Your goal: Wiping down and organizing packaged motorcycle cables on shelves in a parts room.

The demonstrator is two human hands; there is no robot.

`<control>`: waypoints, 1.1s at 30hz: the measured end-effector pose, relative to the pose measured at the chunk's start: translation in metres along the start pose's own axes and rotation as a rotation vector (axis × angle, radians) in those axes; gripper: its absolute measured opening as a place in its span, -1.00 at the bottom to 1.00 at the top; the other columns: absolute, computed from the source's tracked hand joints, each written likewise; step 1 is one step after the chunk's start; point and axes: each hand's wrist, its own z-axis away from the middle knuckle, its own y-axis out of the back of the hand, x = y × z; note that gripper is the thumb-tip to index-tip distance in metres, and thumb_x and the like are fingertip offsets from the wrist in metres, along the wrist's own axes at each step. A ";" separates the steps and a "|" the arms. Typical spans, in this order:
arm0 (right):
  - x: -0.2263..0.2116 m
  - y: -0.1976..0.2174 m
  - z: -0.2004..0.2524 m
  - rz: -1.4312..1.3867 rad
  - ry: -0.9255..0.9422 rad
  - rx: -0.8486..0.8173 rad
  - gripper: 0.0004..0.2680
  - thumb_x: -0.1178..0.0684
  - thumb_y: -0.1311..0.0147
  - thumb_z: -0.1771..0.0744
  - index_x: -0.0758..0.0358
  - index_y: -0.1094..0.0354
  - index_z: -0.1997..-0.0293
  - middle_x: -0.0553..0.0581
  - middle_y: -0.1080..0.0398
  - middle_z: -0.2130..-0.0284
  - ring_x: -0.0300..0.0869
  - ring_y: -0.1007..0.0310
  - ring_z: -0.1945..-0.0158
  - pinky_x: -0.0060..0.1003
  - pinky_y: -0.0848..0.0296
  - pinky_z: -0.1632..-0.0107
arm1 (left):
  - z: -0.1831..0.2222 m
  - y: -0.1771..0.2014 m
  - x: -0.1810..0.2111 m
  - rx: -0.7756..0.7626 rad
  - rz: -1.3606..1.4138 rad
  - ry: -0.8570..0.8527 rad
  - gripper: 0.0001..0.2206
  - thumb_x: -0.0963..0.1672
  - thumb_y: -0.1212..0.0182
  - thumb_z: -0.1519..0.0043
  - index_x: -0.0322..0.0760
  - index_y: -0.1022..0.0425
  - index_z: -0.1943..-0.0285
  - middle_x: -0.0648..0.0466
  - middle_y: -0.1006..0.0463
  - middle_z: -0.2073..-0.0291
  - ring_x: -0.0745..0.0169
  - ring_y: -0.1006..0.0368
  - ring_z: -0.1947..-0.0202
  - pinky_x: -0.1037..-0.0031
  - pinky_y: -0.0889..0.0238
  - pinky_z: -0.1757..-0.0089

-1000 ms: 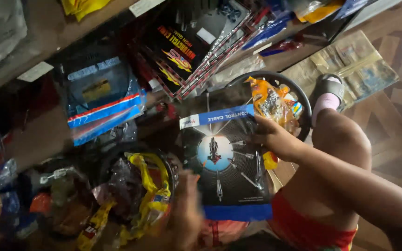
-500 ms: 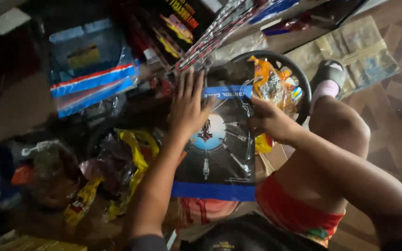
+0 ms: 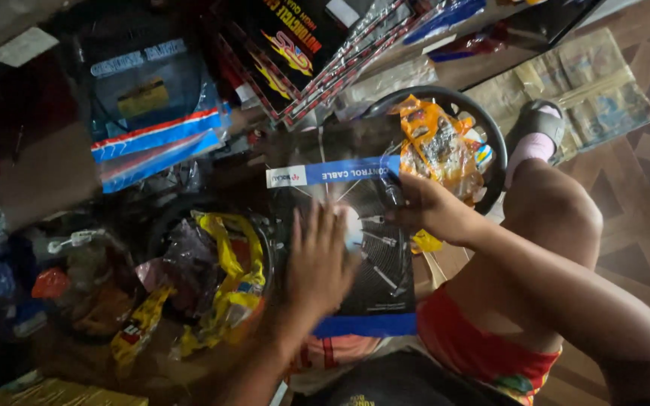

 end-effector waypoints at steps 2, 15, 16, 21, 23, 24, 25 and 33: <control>0.006 0.000 -0.002 0.005 0.053 -0.011 -0.71 0.28 -0.16 -0.30 0.27 -0.28 -0.14 -0.03 -0.46 0.21 -0.36 -0.39 0.25 -0.40 -0.40 0.27 | 0.036 -0.002 0.025 -0.006 0.036 -0.002 -0.33 0.15 0.28 -0.40 -0.37 -0.02 -0.54 -0.26 0.01 -0.54 -0.28 0.16 -0.53 -0.15 0.42 -0.37; 0.021 -0.003 0.005 0.313 0.067 -0.019 -0.61 0.27 -0.14 -0.30 0.22 -0.18 -0.27 0.05 -0.47 0.17 -0.30 -0.38 0.21 -0.32 -0.47 0.21 | -0.057 -0.004 0.024 0.245 0.231 0.105 -0.34 0.08 0.23 -0.43 -0.47 -0.01 -0.59 -0.26 0.00 -0.57 -0.25 0.17 -0.58 -0.11 0.43 -0.41; 0.019 0.000 0.003 0.321 0.078 -0.013 -0.61 0.27 -0.14 -0.30 0.22 -0.18 -0.27 0.05 -0.47 0.17 -0.30 -0.38 0.21 -0.32 -0.47 0.21 | -0.079 -0.007 0.022 0.257 0.228 0.097 -0.34 0.08 0.23 -0.43 -0.47 -0.01 -0.59 -0.26 0.00 -0.57 -0.25 0.17 -0.58 -0.11 0.43 -0.41; 0.054 0.032 0.000 0.018 0.069 -0.068 -0.57 0.34 -0.11 -0.28 0.30 -0.20 -0.32 0.03 -0.45 0.08 -0.27 -0.41 0.08 -0.31 -0.47 0.08 | -0.149 0.000 0.041 0.231 0.236 0.076 -0.39 0.09 0.25 -0.44 -0.36 -0.03 -0.57 -0.17 -0.03 -0.55 -0.18 0.14 -0.56 -0.06 0.39 -0.44; 0.052 0.041 0.005 0.091 0.148 -0.042 -0.56 0.36 -0.12 -0.27 0.32 -0.22 -0.32 0.06 -0.46 0.06 -0.25 -0.41 0.06 -0.30 -0.47 0.05 | -0.127 0.000 0.058 0.259 0.292 -0.058 -0.40 0.06 0.25 -0.46 -0.38 -0.01 -0.59 -0.17 -0.02 -0.58 -0.20 0.14 -0.59 -0.07 0.38 -0.46; 0.052 0.045 0.009 0.165 0.218 -0.025 -0.55 0.37 -0.12 -0.26 0.34 -0.25 -0.33 0.09 -0.47 0.05 -0.23 -0.41 0.04 -0.28 -0.47 0.02 | -0.116 -0.001 0.067 0.283 0.349 -0.182 -0.41 0.04 0.25 -0.49 -0.40 0.00 -0.62 -0.17 -0.01 -0.61 -0.22 0.14 -0.63 -0.09 0.37 -0.48; 0.037 0.039 0.017 0.160 0.212 -0.015 -0.55 0.37 -0.12 -0.26 0.34 -0.25 -0.33 0.09 -0.47 0.05 -0.23 -0.41 0.04 -0.28 -0.47 0.02 | -0.098 0.000 0.068 0.275 0.356 -0.188 -0.41 0.04 0.25 -0.49 -0.40 0.00 -0.62 -0.17 -0.01 -0.61 -0.22 0.14 -0.63 -0.09 0.37 -0.48; -0.008 0.029 0.050 0.074 -0.215 0.150 -0.65 0.12 -0.11 -0.32 0.15 -0.27 -0.27 -0.03 -0.48 0.18 -0.31 -0.45 0.26 -0.37 -0.49 0.23 | 0.029 -0.011 0.075 -0.065 0.233 -0.399 -0.40 0.02 -0.09 -0.31 -0.25 -0.20 -0.52 -0.15 -0.13 -0.52 -0.22 0.04 -0.53 -0.21 0.27 -0.37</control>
